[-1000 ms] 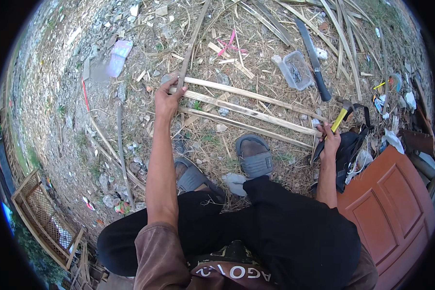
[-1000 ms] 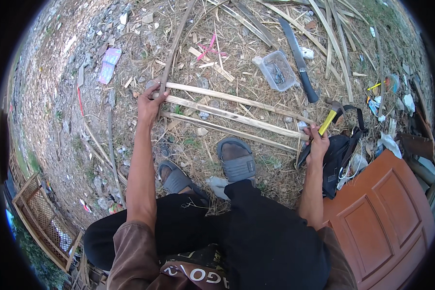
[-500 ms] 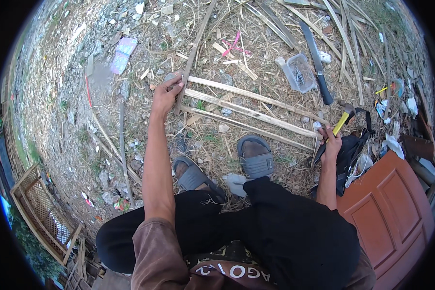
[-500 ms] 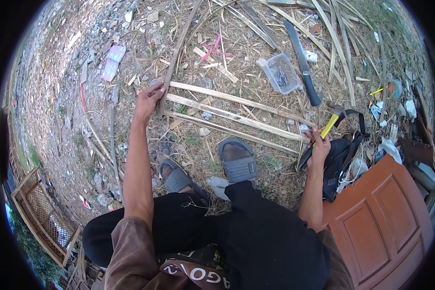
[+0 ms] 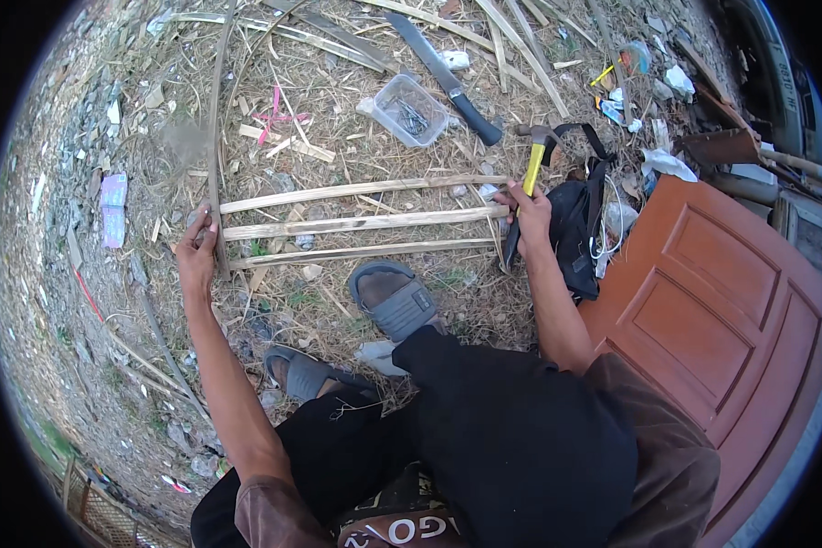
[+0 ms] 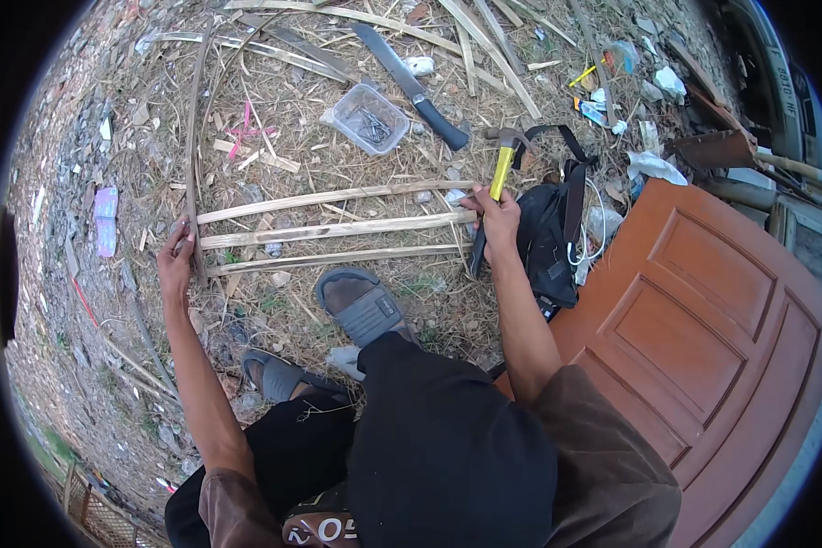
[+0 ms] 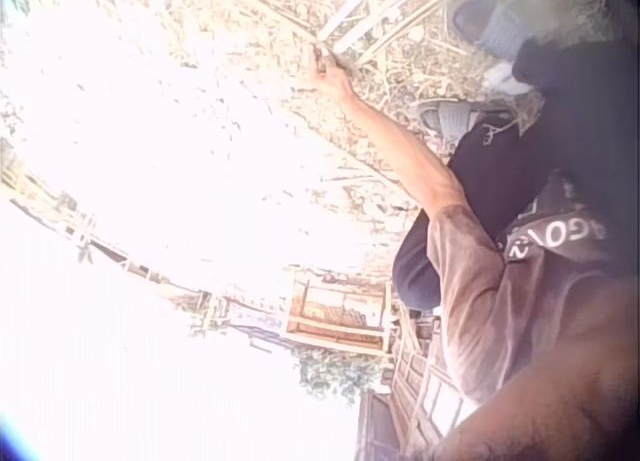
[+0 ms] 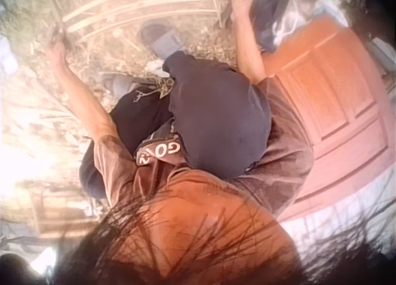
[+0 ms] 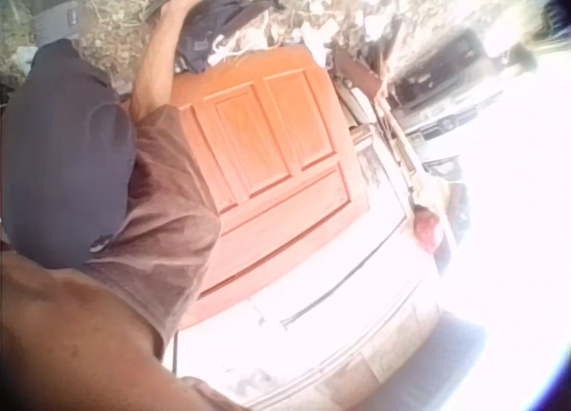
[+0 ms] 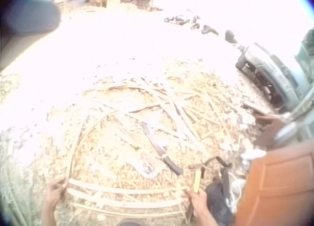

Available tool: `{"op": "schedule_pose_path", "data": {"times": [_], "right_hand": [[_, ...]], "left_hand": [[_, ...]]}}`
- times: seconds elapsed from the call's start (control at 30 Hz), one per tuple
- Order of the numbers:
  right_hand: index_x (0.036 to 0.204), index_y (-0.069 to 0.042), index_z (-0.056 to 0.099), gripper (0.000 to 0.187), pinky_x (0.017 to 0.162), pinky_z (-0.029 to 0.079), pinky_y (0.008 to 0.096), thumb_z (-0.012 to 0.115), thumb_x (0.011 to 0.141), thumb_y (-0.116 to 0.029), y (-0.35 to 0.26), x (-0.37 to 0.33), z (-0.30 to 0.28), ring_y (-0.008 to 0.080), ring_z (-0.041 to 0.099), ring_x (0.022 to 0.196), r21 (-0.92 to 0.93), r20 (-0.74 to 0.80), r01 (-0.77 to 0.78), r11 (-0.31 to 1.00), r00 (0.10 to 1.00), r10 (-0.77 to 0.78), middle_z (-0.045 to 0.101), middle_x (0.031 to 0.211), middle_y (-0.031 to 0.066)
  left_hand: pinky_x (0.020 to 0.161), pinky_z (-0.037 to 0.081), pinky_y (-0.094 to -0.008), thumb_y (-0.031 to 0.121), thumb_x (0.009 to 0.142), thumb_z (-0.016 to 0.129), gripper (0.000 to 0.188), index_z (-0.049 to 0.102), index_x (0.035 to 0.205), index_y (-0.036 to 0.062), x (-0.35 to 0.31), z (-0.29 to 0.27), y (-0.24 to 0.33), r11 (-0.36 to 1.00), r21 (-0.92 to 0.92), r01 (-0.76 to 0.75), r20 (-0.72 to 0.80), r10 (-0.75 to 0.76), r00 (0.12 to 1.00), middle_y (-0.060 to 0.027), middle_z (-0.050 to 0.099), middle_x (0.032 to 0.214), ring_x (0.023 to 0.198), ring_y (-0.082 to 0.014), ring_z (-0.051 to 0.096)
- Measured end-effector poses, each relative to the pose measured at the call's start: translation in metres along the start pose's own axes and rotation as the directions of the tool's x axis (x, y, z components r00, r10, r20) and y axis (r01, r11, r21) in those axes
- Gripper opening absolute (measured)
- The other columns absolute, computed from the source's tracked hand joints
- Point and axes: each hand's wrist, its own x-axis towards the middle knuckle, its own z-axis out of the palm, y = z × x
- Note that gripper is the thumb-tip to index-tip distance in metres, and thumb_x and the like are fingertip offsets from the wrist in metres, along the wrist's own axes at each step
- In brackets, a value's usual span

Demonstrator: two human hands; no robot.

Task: The person constructs a wooden frame by positioning thin bamboo strips together and hammering small nails through the joints.

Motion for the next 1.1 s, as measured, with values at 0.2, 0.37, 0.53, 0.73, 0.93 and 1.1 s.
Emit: {"op": "schedule_pose_path", "data": {"times": [0.2,0.37,0.53,0.73,0.93,1.1], "right_hand": [[0.112,-0.001,0.063,0.030,0.047,0.043,0.0209,0.063,0.098,-0.027,-0.009,-0.009,0.001,0.0134,0.071,0.080,-0.029,-0.071,0.029,0.999,0.997,-0.031,0.070,0.099,0.0062],[0.110,-0.002,0.065,0.030,0.048,0.045,0.0201,0.059,0.100,-0.029,-0.017,-0.026,0.015,0.0091,0.066,0.071,-0.223,-0.097,0.201,0.954,0.969,-0.227,0.072,0.099,0.0069],[0.102,-0.001,0.066,0.025,0.048,0.042,0.0200,0.061,0.099,-0.025,-0.038,-0.045,0.014,0.0053,0.058,0.061,-0.320,-0.014,0.311,0.895,0.943,-0.332,0.069,0.083,0.0039],[0.099,0.000,0.066,0.019,0.048,0.040,0.0223,0.067,0.095,-0.019,-0.051,-0.073,0.077,0.0035,0.052,0.057,-0.291,0.206,0.327,0.899,0.939,-0.275,0.055,0.064,-0.0032],[0.097,-0.001,0.061,0.019,0.052,0.040,0.0369,0.070,0.090,-0.016,-0.041,-0.076,0.133,0.0165,0.050,0.052,-0.501,0.557,0.737,0.454,0.676,-0.482,0.052,0.059,0.0092],[0.106,-0.002,0.062,0.030,0.056,0.046,0.0393,0.074,0.085,-0.020,-0.042,-0.076,0.133,0.0295,0.061,0.058,-0.605,0.602,0.686,0.404,0.726,-0.332,0.062,0.068,0.0160]], "left_hand": [[0.083,0.049,-0.0235,0.009,0.095,0.064,0.043,0.057,0.138,0.0078,-0.009,0.011,0.010,0.986,0.159,-0.043,-0.020,0.047,0.999,-0.0061,0.066,0.118,0.097,-0.0118,0.062],[0.081,0.049,-0.0324,0.013,0.089,0.069,0.039,0.066,0.128,0.0109,-0.010,0.010,-0.026,0.909,0.249,-0.334,-0.144,0.376,0.915,-0.0102,0.070,0.105,0.092,-0.0187,0.064],[0.086,0.049,-0.0385,0.020,0.086,0.072,0.029,0.074,0.115,0.0153,-0.013,0.027,-0.013,0.818,0.497,-0.291,-0.190,0.430,0.883,-0.0062,0.071,0.109,0.094,-0.0279,0.064],[0.090,0.046,-0.0406,0.026,0.086,0.072,0.030,0.074,0.116,0.0193,-0.018,0.025,-0.015,0.805,0.550,-0.223,-0.206,0.389,0.898,-0.0025,0.069,0.109,0.097,-0.0284,0.059],[0.092,0.044,-0.0396,0.027,0.087,0.070,0.029,0.074,0.116,0.0231,-0.027,0.028,-0.007,0.821,0.555,-0.137,-0.249,0.320,0.914,-0.0014,0.068,0.111,0.097,-0.0275,0.055],[0.091,0.044,-0.0424,0.027,0.088,0.070,0.029,0.073,0.117,0.0245,-0.026,0.029,0.007,0.794,0.586,-0.160,-0.205,0.337,0.919,-0.0016,0.067,0.107,0.098,-0.0281,0.055]]}}
